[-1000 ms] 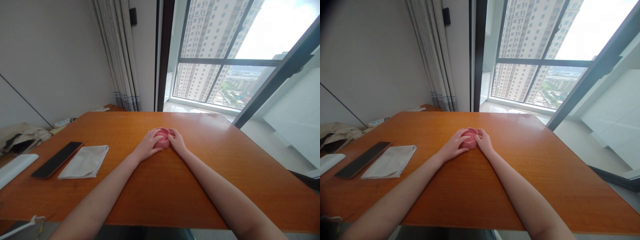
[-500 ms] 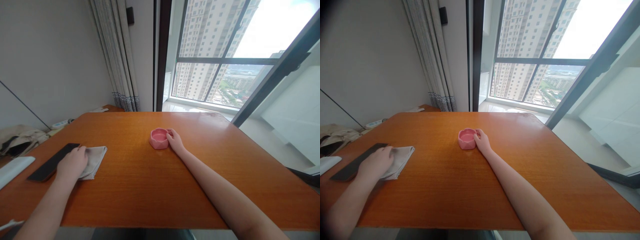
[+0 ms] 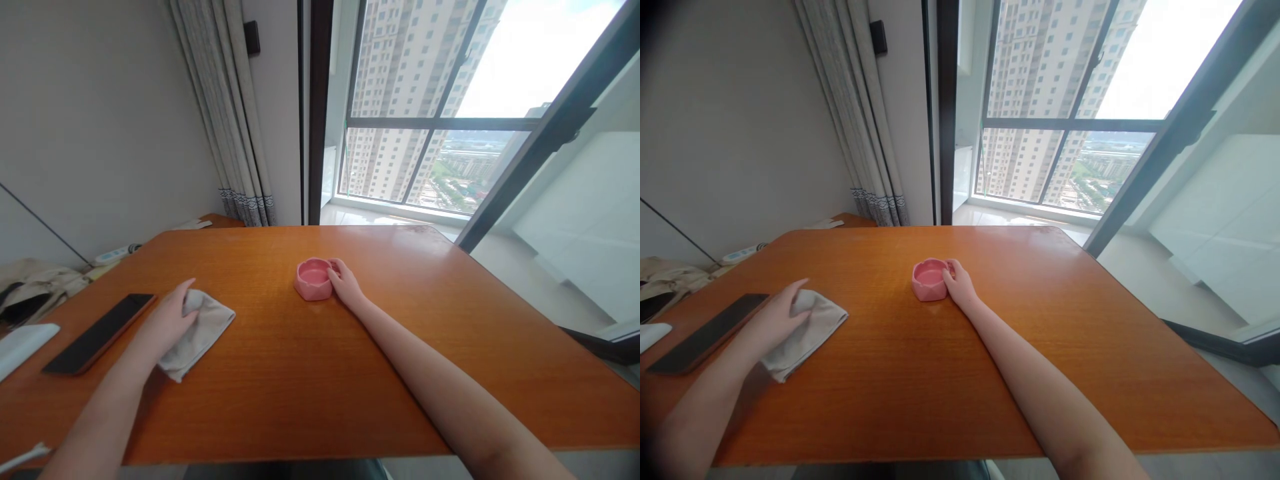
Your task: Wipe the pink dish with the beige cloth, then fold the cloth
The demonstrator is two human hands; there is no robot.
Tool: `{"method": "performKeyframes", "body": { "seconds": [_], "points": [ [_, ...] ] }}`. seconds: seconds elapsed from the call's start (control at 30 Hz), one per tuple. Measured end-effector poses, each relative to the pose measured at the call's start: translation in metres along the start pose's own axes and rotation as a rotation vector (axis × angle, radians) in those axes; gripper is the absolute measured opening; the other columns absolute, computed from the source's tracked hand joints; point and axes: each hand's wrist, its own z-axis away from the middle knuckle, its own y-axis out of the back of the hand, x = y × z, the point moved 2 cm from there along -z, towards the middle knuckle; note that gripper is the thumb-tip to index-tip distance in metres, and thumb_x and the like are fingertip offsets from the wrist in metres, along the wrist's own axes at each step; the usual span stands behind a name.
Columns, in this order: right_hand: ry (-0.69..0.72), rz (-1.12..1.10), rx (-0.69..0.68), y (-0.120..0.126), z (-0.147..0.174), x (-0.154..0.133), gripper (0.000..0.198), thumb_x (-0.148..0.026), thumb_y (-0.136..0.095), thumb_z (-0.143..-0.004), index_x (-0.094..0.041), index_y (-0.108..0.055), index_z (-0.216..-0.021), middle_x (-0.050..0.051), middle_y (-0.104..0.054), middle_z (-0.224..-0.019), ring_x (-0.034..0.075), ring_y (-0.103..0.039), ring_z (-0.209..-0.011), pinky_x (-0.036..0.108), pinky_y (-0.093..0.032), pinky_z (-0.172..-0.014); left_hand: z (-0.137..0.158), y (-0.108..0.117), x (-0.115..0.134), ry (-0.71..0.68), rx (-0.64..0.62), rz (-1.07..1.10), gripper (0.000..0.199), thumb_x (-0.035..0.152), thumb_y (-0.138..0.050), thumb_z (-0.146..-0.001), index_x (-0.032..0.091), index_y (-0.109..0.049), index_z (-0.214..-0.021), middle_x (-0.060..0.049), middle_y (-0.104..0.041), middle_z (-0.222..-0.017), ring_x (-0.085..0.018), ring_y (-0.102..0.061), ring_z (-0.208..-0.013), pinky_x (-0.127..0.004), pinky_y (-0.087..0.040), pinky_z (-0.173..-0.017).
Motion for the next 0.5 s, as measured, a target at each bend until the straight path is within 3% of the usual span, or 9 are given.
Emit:
{"method": "performKeyframes", "body": {
  "seconds": [0.1,0.17,0.2,0.27,0.33,0.37,0.43,0.5],
  "points": [
    [0.117,0.035,0.117,0.006,0.001,-0.015,0.039,-0.035,-0.051,-0.081,-0.019,-0.052,-0.116,0.011,-0.056,-0.123,0.022,-0.048,-0.119,0.043,-0.033,-0.104,0.002,0.000,0.063,-0.133,-0.146,0.287,0.066,0.034,-0.053,-0.076,0.025,-0.029,-0.138,-0.007,-0.058,-0.112,-0.021,-0.060,-0.096,-0.035,-0.046,-0.086],
    [0.179,-0.053,0.124,0.008,0.001,-0.036,0.043,-0.040,-0.048,-0.084,-0.019,-0.049,-0.121,0.011,-0.053,-0.126,0.022,-0.047,-0.120,0.041,-0.034,-0.104,0.001,-0.001,0.107,-0.272,-0.279,0.485,0.069,0.036,-0.055,-0.077,0.027,-0.027,-0.139,-0.005,-0.059,-0.107,-0.019,-0.061,-0.089,-0.033,-0.047,-0.083],
    [0.168,-0.126,0.054,0.007,0.002,-0.048,0.043,-0.044,-0.043,-0.087,-0.019,-0.048,-0.121,0.011,-0.056,-0.121,0.021,-0.052,-0.114,0.039,-0.039,-0.099,-0.001,-0.001,0.127,-0.334,-0.320,0.548,0.068,0.036,-0.056,-0.077,0.027,-0.029,-0.139,-0.005,-0.058,-0.106,-0.018,-0.061,-0.088,-0.033,-0.048,-0.083],
    [0.084,-0.214,-0.239,0.000,0.004,-0.073,0.046,-0.051,-0.034,-0.089,-0.019,-0.051,-0.118,0.009,-0.064,-0.106,0.019,-0.061,-0.098,0.036,-0.049,-0.086,-0.009,-0.005,0.160,-0.433,-0.355,0.626,0.066,0.035,-0.059,-0.075,0.027,-0.035,-0.136,-0.005,-0.058,-0.107,-0.018,-0.061,-0.088,-0.033,-0.048,-0.083],
    [0.048,-0.172,-0.481,-0.006,0.008,-0.095,0.041,-0.048,-0.050,-0.083,-0.021,-0.055,-0.113,0.005,-0.066,-0.101,0.020,-0.061,-0.096,0.034,-0.050,-0.082,-0.020,-0.011,0.184,-0.495,-0.319,0.655,0.063,0.033,-0.061,-0.074,0.027,-0.039,-0.133,-0.005,-0.056,-0.109,-0.019,-0.059,-0.091,-0.033,-0.047,-0.084],
    [0.037,-0.149,-0.529,-0.006,0.008,-0.102,0.040,-0.042,-0.058,-0.078,-0.022,-0.057,-0.112,0.004,-0.066,-0.102,0.021,-0.060,-0.098,0.035,-0.050,-0.083,-0.026,-0.014,0.191,-0.517,-0.269,0.665,0.062,0.033,-0.062,-0.074,0.026,-0.041,-0.132,-0.006,-0.055,-0.111,-0.020,-0.058,-0.095,-0.033,-0.046,-0.086],
    [-0.037,-0.161,-0.461,0.000,0.005,-0.109,0.038,-0.029,-0.062,-0.072,-0.021,-0.057,-0.109,0.003,-0.066,-0.104,0.023,-0.059,-0.099,0.036,-0.049,-0.083,-0.038,-0.024,0.197,-0.534,-0.130,0.689,0.060,0.034,-0.062,-0.074,0.025,-0.043,-0.130,-0.007,-0.053,-0.116,-0.021,-0.054,-0.104,-0.034,-0.044,-0.091],
    [-0.149,-0.216,-0.210,0.015,-0.004,-0.107,0.032,-0.024,-0.052,-0.075,-0.018,-0.056,-0.106,0.005,-0.066,-0.101,0.023,-0.061,-0.093,0.036,-0.050,-0.079,-0.046,-0.038,0.192,-0.486,0.007,0.708,0.054,0.037,-0.058,-0.077,0.022,-0.044,-0.127,-0.008,-0.050,-0.121,-0.021,-0.050,-0.111,-0.035,-0.042,-0.094]
  ]
}}
